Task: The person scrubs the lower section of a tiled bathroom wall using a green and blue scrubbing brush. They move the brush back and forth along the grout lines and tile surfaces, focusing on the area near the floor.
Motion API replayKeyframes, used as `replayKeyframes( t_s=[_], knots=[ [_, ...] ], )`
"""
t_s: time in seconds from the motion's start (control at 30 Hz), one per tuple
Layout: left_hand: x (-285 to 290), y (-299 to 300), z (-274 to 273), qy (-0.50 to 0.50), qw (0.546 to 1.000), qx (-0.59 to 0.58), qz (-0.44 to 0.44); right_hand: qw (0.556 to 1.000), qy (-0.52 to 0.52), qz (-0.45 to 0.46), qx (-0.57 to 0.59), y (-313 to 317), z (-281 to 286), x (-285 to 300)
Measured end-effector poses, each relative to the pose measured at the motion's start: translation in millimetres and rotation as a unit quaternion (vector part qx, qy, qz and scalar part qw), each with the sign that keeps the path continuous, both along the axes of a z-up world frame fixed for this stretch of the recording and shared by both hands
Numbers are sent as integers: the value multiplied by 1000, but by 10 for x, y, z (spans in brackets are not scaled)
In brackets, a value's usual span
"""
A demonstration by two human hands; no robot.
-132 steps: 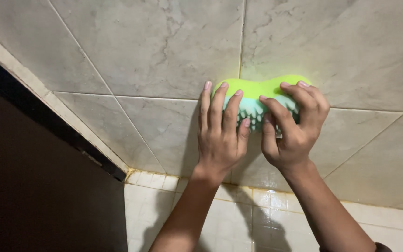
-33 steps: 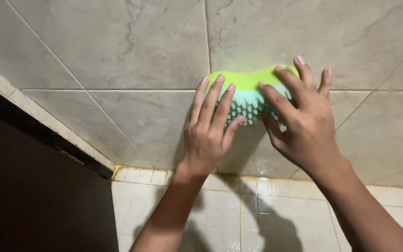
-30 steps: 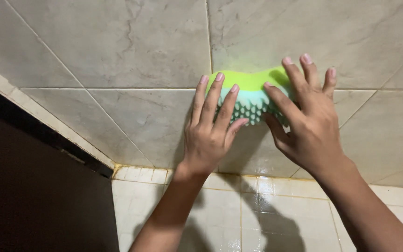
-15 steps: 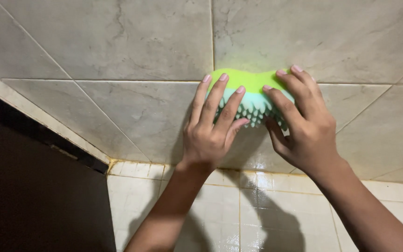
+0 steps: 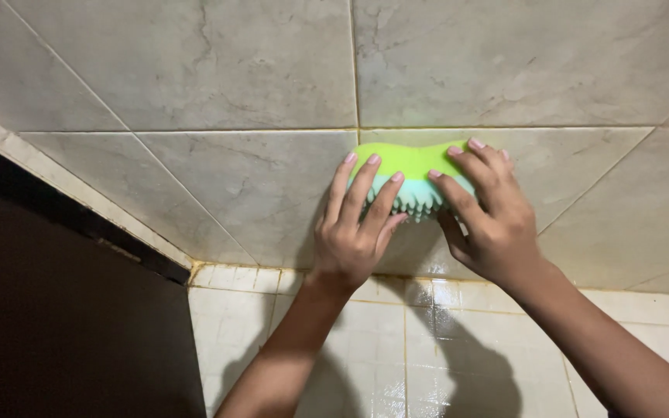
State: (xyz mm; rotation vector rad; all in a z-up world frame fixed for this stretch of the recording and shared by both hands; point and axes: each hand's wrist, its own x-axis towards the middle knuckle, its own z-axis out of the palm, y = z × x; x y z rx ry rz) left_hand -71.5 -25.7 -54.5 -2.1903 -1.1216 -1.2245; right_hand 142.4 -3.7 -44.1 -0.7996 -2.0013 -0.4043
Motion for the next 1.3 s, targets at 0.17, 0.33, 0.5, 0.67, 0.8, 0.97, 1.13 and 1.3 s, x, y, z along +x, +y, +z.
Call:
replayKeyframes(
  t_s=[0.17, 0.33, 0.5, 0.67, 0.8, 0.97, 1.13, 1.3],
  knots=[
    [-16, -14, -189, -5, 999, -37, -1, 1000, -15, 3, -23, -35, -127, -29],
    [-46, -18, -281, 30, 999, -41, 6, 999, -11, 21, -31, 9, -335, 9],
    [-43, -37, -363, 47, 997, -67, 10, 999, -18, 20, -32, -21, -385, 19],
    [-49, -90, -453, 31, 993, -110, 0, 998, -30, 15, -48, -70, -421, 15],
    [-72, -112, -470, 20, 994, -105, -14, 998, -27, 28, -54, -54, -470, 30],
    [3, -84, -288, -2, 998, -56, -20, 998, -15, 8, -54, -67, -315, 47],
    [76, -84, -39, -31, 998, -43, -20, 1000, 1, -9, -26, -77, -54, 57],
    [203, -78, 226, -45, 999, -26, -13, 999, 25, -29, 19, -107, 216, 88]
  ],
)
